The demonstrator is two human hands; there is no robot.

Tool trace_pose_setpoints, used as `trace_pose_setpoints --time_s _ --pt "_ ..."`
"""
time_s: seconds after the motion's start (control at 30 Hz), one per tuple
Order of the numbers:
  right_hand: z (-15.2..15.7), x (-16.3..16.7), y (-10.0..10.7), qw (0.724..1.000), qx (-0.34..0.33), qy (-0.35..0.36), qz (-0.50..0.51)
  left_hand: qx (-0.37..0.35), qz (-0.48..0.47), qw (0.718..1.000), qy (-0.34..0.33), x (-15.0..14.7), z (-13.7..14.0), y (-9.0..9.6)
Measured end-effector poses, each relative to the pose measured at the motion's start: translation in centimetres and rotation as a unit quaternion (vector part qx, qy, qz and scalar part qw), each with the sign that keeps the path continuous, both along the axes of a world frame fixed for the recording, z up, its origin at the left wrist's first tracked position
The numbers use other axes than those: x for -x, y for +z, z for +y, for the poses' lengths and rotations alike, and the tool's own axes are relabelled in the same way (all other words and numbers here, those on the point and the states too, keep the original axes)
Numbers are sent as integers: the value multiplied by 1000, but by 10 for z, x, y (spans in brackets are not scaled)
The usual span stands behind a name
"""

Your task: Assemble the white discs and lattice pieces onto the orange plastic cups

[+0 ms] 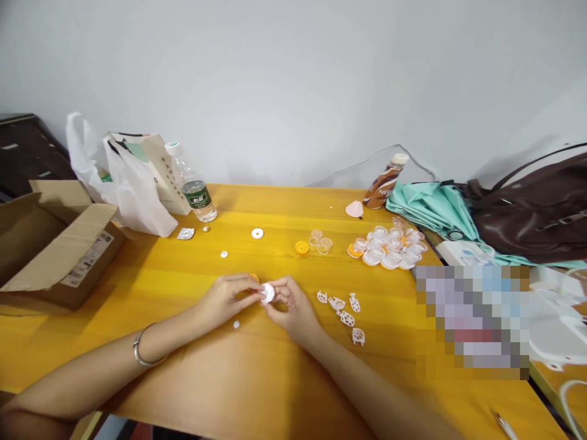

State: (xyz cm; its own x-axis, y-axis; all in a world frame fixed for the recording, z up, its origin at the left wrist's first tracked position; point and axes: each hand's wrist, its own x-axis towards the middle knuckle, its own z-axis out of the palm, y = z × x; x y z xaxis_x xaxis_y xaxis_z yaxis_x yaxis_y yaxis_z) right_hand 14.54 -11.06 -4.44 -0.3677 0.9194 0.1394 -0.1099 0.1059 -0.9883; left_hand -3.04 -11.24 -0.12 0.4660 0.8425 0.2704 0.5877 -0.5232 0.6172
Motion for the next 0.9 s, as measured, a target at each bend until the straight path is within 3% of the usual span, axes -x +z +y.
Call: trace_pose_setpoints --time_s 0.13,0.33,0.9 --pt "-3 2 1 1000 -19 -12 -22 4 33 999 27 -3 -2 -3" --pt "-4 4 2 1000 -5 -23 -15 -49 67 996 37 -5 -6 -6" --pt "0 0 2 996 69 3 57 -141 23 989 -34 0 -7 -14"
